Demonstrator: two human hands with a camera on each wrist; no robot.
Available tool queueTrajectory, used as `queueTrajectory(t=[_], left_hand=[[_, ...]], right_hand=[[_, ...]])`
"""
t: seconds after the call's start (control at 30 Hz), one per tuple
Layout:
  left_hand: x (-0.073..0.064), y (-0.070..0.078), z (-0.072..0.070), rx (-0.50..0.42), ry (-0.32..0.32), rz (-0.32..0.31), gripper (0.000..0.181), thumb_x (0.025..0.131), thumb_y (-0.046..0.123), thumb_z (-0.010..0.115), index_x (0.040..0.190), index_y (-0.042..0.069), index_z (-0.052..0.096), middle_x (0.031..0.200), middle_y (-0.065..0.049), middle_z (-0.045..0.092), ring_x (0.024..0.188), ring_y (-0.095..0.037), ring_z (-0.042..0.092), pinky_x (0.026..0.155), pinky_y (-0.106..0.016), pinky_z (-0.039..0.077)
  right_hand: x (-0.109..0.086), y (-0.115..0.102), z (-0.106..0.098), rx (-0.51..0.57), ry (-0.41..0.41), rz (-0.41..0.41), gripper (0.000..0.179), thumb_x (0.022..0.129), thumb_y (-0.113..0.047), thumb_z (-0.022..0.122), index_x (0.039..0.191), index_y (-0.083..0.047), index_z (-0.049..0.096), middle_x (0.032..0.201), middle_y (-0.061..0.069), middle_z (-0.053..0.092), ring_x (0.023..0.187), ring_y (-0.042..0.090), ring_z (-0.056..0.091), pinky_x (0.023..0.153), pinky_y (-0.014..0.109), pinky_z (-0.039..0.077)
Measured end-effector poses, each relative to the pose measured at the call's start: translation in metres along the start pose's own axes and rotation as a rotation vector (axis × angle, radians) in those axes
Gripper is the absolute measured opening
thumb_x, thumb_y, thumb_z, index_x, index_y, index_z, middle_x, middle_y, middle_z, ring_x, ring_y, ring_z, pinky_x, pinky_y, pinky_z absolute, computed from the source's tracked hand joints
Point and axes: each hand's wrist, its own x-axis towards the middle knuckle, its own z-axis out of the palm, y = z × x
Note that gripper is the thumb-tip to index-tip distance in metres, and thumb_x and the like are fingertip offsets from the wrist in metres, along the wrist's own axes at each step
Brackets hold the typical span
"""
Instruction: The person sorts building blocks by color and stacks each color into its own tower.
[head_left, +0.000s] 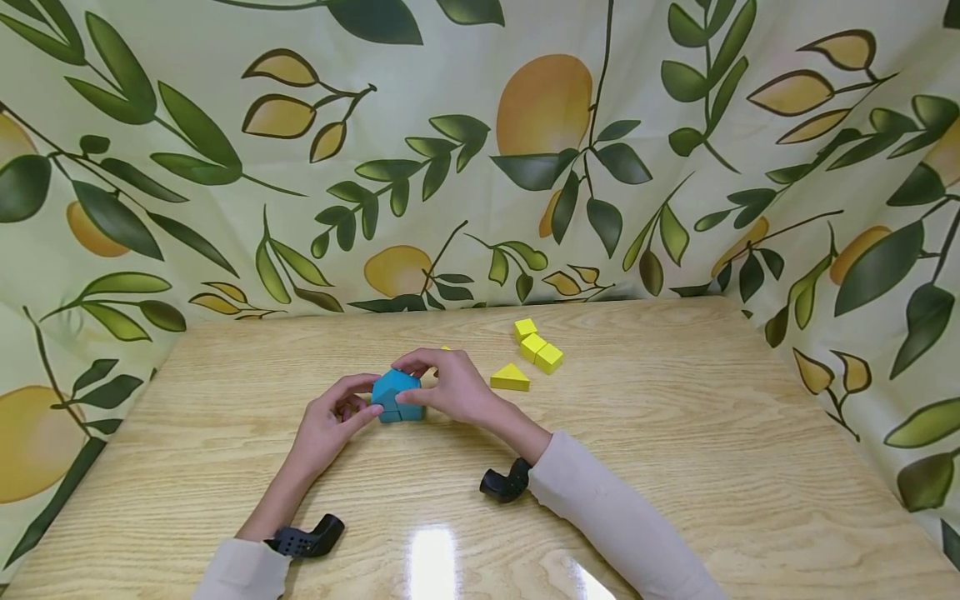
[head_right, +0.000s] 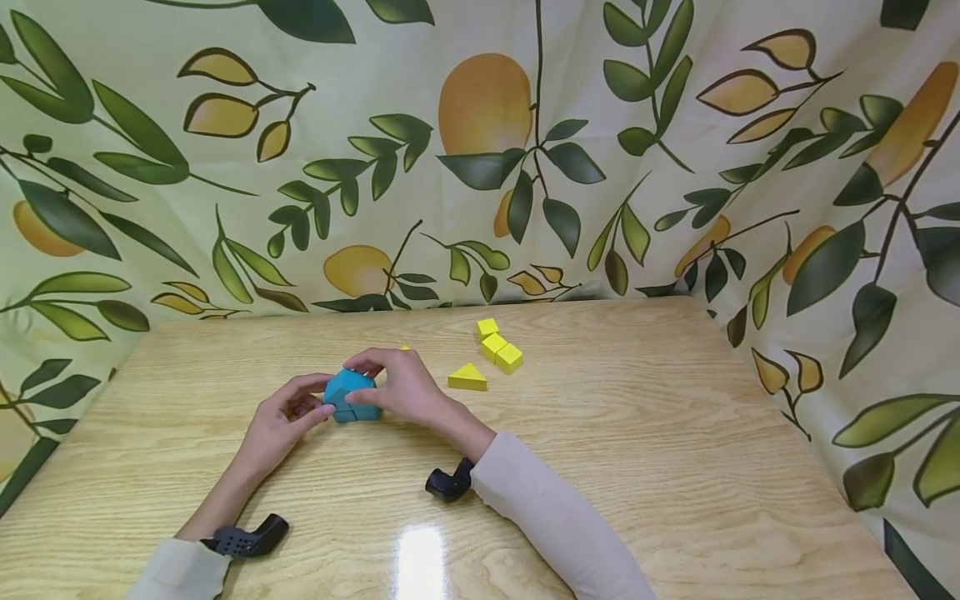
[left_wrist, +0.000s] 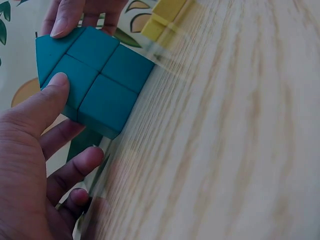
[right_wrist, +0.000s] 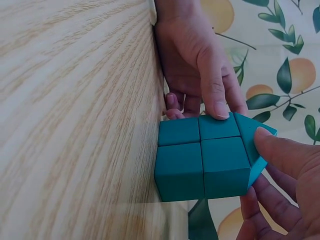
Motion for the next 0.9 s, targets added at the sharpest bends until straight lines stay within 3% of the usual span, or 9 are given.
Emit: queueTrajectory(t=[0.5, 0.7, 0.9], left_hand=[[0.000, 0.001, 0.000, -0.006, -0.002, 0.009, 0.037, 0.086, 0.003, 0.070, 0.122, 0.006, 0.061, 0.085, -0.012, 0.061, 0.072, -0.019, 0.055, 0.057, -0.026, 0.040], [0.001, 0.000, -0.001, -0.012, -0.001, 0.007, 0.039, 0.085, 0.002, 0.071, 0.122, 0.005, 0.060, 0.081, -0.012, 0.059, 0.069, -0.019, 0.051, 0.057, -0.027, 0.039], [-0.001, -0.001, -0.001, -0.035, 0.013, 0.011, 0.042, 0.084, 0.001, 0.071, 0.124, 0.001, 0.058, 0.082, -0.013, 0.059, 0.068, -0.019, 0.050, 0.057, -0.028, 0.038]], right_hand=[[-0.001, -0.003, -0.002, 0.014, 0.003, 0.003, 0.039, 0.078, -0.023, 0.080, 0.115, -0.015, 0.068, 0.100, -0.008, 0.067, 0.091, 0.004, 0.058, 0.081, 0.036, 0.048], [-0.003, -0.002, -0.005, 0.006, -0.001, 0.002, 0.043, 0.079, -0.028, 0.079, 0.118, -0.017, 0.066, 0.110, -0.010, 0.065, 0.095, 0.008, 0.057, 0.078, 0.033, 0.048], [-0.007, -0.001, -0.014, 0.035, 0.051, -0.007, 0.046, 0.081, -0.032, 0.078, 0.122, -0.016, 0.064, 0.115, -0.002, 0.065, 0.098, 0.012, 0.057, 0.080, 0.041, 0.048]])
